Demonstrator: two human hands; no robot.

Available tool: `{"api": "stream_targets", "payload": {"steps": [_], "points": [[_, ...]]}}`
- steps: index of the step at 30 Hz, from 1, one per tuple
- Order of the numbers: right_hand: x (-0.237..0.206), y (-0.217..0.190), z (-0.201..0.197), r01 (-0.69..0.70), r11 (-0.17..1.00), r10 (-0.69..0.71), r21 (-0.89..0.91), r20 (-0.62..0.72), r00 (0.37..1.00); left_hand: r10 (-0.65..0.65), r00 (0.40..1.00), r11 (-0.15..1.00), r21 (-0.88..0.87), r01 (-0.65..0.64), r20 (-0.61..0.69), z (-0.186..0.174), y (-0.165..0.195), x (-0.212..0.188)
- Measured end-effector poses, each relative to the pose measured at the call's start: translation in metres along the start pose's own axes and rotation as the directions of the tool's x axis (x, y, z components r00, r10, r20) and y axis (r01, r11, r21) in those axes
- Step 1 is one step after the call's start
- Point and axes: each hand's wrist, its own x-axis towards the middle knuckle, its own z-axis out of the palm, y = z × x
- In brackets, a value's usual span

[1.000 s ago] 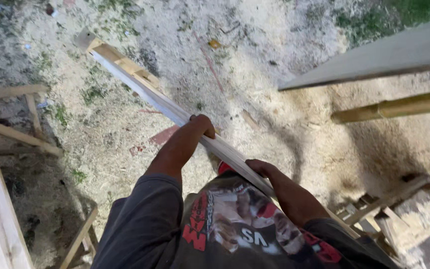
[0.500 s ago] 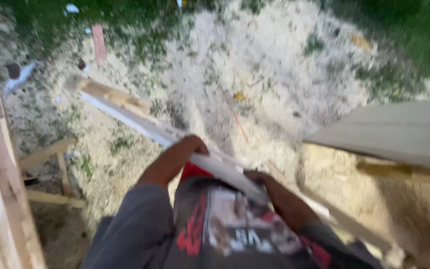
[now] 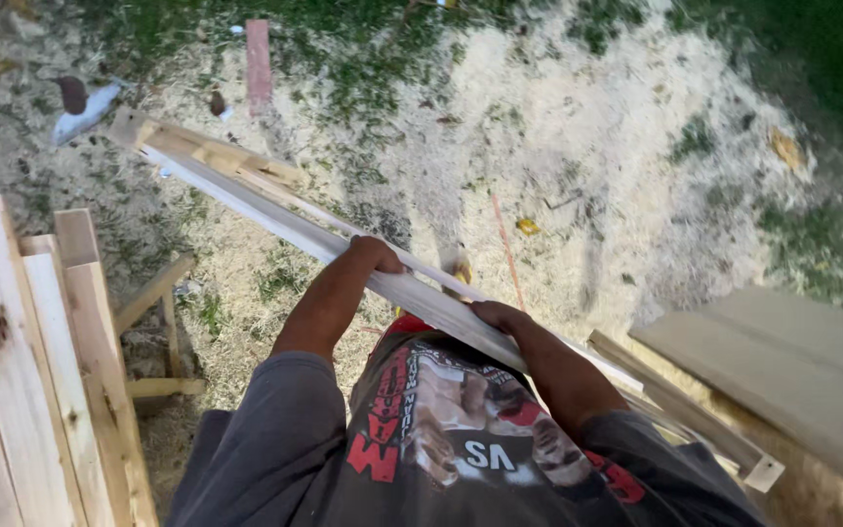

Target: The person hammers nails into narrow wooden strips to assemble a rectangular frame on a work surface, at one point using a power drill on the wood. They then lift the assembled frame, carry it outside across the yard, return, and pick up more wooden strips from a pile.

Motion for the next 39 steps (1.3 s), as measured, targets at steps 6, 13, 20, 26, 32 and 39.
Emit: {"api": "stream_targets", "payload": {"steps": [6, 13, 20, 26, 32, 39], "points": [[0.021, -0.063, -0.047, 0.0, 0.996, 0.023, -0.087, 0.258, 0.966, -0.06, 0.998, 0.992, -0.109, 0.059, -0.001, -0.057, -0.037, 0.014], [0.048, -0.185, -0.135, 0.094, 0.832, -0.099, -0.546, 0.02, 0.995, -0.089, 0.996, 0.978, -0.186, 0.091, 0.02, -0.149, -0.064, 0.043], [0.079, -0.278, -0.202, -0.071, 0.687, -0.014, -0.723, -0.111, 0.994, -0.109, 0.994, 0.95, -0.295, 0.1, -0.015, -0.211, -0.099, 0.072], [0.109, -0.382, -0.235, -0.106, 0.594, 0.005, -0.798, -0.128, 0.992, 0.016, 0.999, 0.938, -0.346, -0.031, -0.046, -0.273, -0.152, 0.109], [0.132, -0.462, -0.262, -0.116, 0.471, 0.034, -0.875, -0.113, 0.993, -0.062, 0.998, 0.912, -0.406, 0.053, -0.01, -0.31, -0.186, 0.125], [0.173, -0.514, -0.312, -0.077, 0.419, 0.019, -0.905, -0.076, 0.997, -0.105, 0.994, 0.877, -0.47, 0.101, 0.018, -0.357, -0.2, 0.145]]}}
